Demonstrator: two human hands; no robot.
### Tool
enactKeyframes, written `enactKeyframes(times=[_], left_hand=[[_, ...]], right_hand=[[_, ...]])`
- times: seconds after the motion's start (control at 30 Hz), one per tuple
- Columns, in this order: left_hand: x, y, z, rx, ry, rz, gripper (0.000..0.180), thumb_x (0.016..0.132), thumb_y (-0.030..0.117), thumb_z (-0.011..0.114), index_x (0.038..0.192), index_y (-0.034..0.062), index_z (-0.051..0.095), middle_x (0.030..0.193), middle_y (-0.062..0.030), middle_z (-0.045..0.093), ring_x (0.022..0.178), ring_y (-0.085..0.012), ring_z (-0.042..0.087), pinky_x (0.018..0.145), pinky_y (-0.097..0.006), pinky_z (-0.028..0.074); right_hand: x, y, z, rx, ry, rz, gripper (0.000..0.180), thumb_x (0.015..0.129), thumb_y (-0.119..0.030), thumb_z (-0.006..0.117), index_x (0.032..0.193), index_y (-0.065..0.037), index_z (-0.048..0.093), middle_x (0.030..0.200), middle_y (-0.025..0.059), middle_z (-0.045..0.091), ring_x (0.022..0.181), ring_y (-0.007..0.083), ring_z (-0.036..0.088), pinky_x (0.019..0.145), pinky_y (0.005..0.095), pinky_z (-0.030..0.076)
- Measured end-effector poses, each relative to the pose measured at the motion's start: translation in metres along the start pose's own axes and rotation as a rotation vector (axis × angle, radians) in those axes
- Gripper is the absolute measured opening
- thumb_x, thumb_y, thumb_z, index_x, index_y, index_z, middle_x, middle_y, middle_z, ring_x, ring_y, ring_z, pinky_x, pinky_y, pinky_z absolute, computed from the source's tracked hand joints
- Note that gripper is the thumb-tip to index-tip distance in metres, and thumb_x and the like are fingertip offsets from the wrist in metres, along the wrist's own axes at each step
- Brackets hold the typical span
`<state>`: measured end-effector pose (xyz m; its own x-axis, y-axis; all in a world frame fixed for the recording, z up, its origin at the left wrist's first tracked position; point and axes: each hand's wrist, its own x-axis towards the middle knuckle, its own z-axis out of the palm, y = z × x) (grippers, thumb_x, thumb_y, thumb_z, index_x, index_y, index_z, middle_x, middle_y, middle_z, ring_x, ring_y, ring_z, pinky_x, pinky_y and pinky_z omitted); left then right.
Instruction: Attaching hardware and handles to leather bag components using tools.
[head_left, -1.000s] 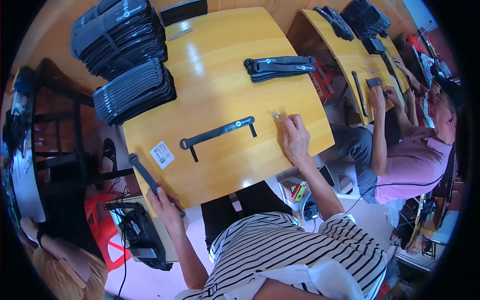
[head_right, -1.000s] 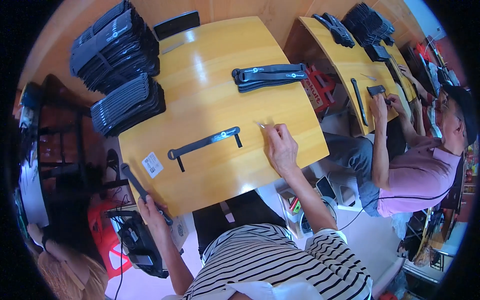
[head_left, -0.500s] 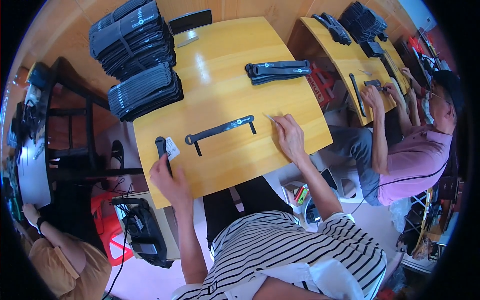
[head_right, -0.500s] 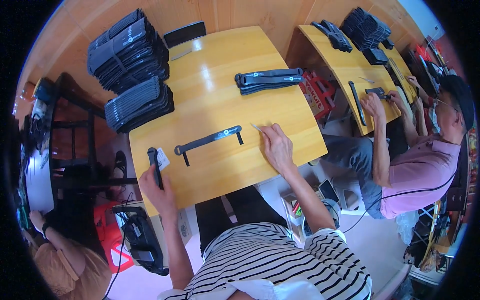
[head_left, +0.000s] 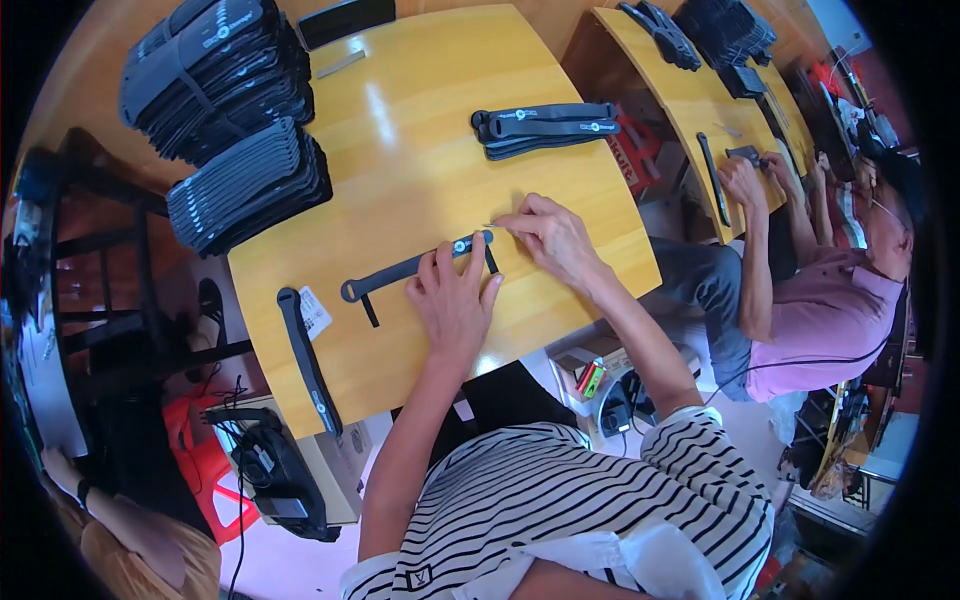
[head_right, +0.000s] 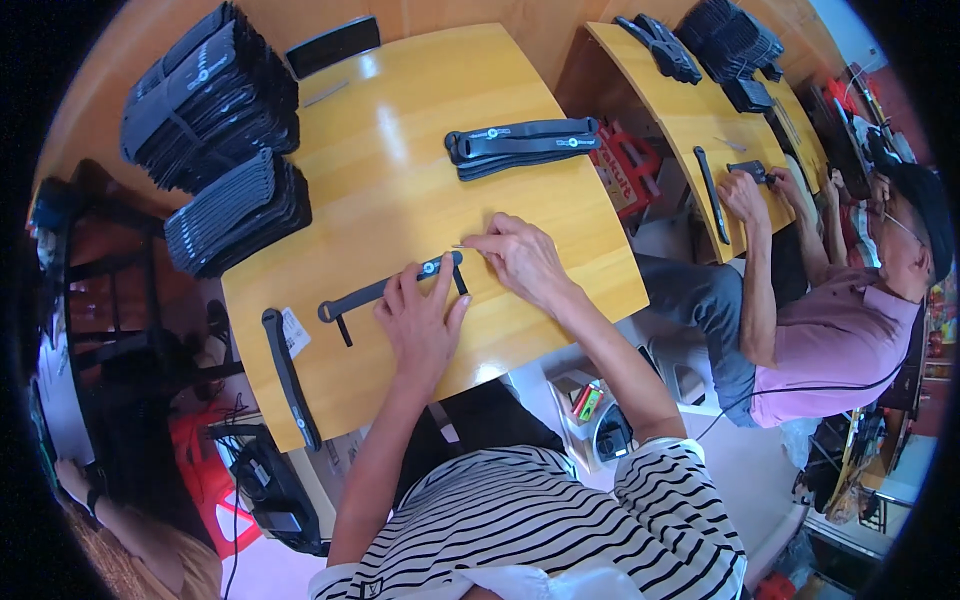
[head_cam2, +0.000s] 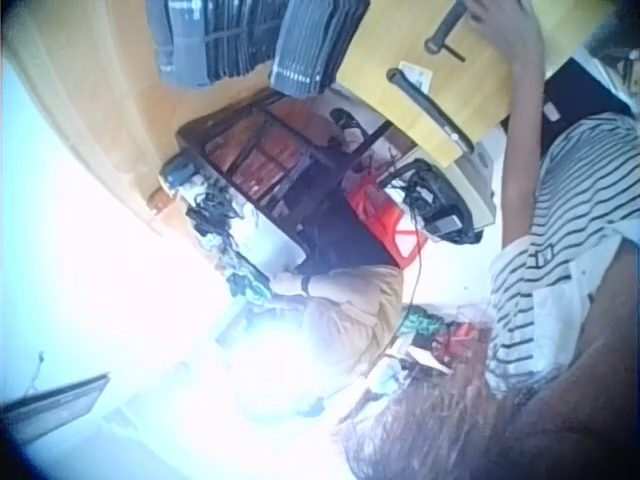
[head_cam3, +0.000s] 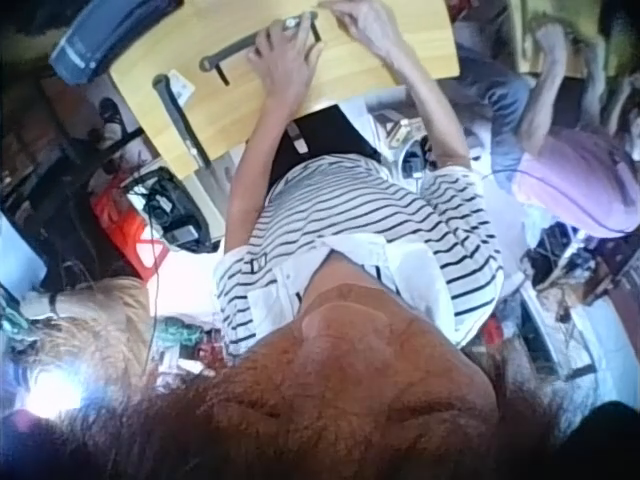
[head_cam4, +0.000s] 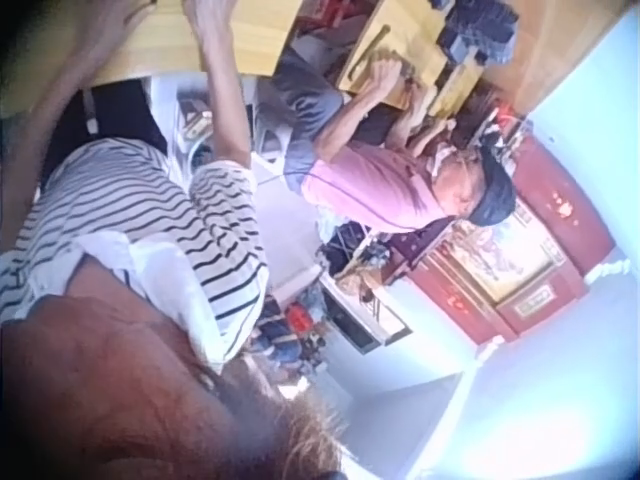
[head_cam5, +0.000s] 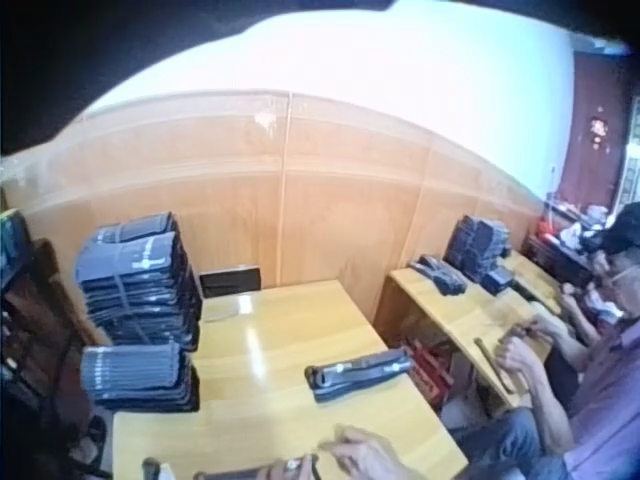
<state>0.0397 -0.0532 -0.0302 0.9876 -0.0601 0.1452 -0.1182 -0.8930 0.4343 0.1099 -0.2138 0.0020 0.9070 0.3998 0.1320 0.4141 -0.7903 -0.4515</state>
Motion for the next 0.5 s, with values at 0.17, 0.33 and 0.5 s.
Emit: enactKeyframes(times=[0.17, 0.33, 0.5], left_hand=[[0.001, -0.002, 0.002, 0.019, -0.022, 0.012, 0.051, 0.080, 0.038, 0.061, 0.128, 0.0295, 0.047, 0.118, -0.0118, 0.039, 0.112, -0.0303, 0.033, 0.085, -0.047, 0.027], [0.002, -0.002, 0.002, 0.039, -0.043, -0.005, 0.050, 0.080, 0.038, 0.060, 0.128, 0.0304, 0.047, 0.119, -0.0120, 0.039, 0.113, -0.0305, 0.033, 0.084, -0.047, 0.027], [0.002, -0.002, 0.002, 0.040, -0.031, 0.003, 0.051, 0.080, 0.038, 0.061, 0.128, 0.0294, 0.047, 0.119, -0.0120, 0.039, 0.112, -0.0305, 0.033, 0.084, -0.048, 0.027]], right_hand=[[0.010, 0.007, -0.002, -0.056, -0.056, -0.055, 0.028, 0.072, 0.002, 0.062, 0.094, -0.013, 0.069, 0.077, 0.0068, 0.054, 0.070, 0.0237, 0.058, 0.062, 0.0341, 0.048], [0.008, 0.002, -0.006, -0.069, -0.094, -0.034, 0.030, 0.069, 0.004, 0.062, 0.094, -0.013, 0.069, 0.076, 0.0070, 0.054, 0.069, 0.0241, 0.058, 0.062, 0.0347, 0.048], [0.012, -0.007, -0.011, -0.104, -0.135, -0.067, 0.031, 0.065, 0.000, 0.062, 0.094, -0.012, 0.068, 0.075, 0.0080, 0.054, 0.076, 0.0259, 0.057, 0.067, 0.0361, 0.048]])
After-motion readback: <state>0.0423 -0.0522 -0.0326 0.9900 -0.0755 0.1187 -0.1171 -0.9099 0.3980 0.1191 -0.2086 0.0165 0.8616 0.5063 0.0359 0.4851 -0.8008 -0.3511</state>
